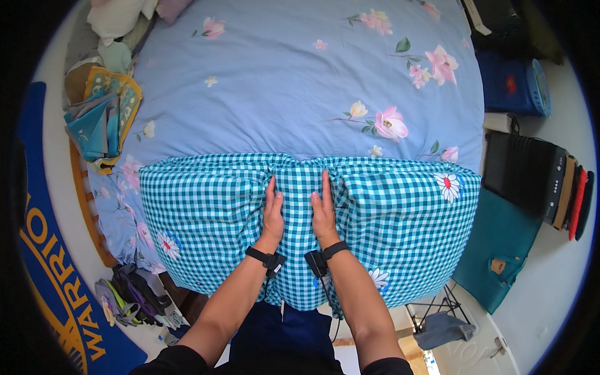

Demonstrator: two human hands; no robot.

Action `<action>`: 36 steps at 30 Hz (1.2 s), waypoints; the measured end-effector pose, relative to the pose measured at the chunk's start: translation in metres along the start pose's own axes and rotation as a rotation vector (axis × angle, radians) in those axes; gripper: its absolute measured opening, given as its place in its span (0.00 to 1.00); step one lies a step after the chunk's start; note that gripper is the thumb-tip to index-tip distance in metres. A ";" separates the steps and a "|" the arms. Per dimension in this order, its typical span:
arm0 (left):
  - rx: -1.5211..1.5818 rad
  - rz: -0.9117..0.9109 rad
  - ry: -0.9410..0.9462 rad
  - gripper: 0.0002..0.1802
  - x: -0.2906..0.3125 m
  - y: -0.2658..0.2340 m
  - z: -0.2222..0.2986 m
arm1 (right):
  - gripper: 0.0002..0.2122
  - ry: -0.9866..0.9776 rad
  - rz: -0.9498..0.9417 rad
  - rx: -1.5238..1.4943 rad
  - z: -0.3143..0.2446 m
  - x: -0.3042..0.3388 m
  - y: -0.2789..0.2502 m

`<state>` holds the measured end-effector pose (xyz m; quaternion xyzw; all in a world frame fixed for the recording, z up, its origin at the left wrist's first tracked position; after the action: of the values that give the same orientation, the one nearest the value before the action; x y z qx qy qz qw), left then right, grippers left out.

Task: The person folds a green checkered pillow by bringing the two long sides together and then folding it in half.

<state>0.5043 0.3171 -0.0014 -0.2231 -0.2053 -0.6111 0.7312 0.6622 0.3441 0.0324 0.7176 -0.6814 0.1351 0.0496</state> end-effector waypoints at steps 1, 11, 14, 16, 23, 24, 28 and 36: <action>0.011 -0.025 -0.024 0.36 0.000 0.003 -0.001 | 0.32 0.019 -0.004 -0.048 0.004 -0.001 0.003; 0.026 -0.089 -0.086 0.37 -0.007 0.006 -0.006 | 0.34 0.032 -0.040 0.030 -0.006 -0.015 0.014; 0.035 -0.076 -0.041 0.36 -0.015 0.001 -0.011 | 0.33 0.016 -0.068 0.056 -0.006 -0.021 0.023; 0.028 -0.064 -0.019 0.36 -0.018 -0.002 -0.008 | 0.33 -0.012 -0.064 0.072 -0.008 -0.021 0.025; 0.094 -0.134 -0.092 0.40 -0.010 0.007 0.026 | 0.35 0.040 -0.033 0.004 -0.019 -0.020 0.010; 0.112 -0.148 -0.111 0.41 -0.007 0.003 0.028 | 0.35 0.022 -0.065 0.024 -0.024 -0.015 0.008; 0.101 -0.158 -0.162 0.41 0.042 -0.011 0.026 | 0.38 0.037 -0.143 0.030 -0.039 0.042 -0.006; -0.015 -0.133 -0.304 0.37 0.133 -0.020 -0.012 | 0.46 0.547 -0.147 -0.003 -0.043 0.133 -0.005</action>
<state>0.5074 0.2003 0.0670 -0.3043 -0.3233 -0.6188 0.6481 0.6659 0.2266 0.1089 0.7020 -0.5889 0.3189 0.2423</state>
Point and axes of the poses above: each hand's wrist, its own x-axis away from the middle knuckle, its own y-axis out of the palm, z = x × y, the point moved 4 cm from there along -x, towards the middle knuckle, and after that the axes turned 7 degrees about -y, right-handed, at the moved point
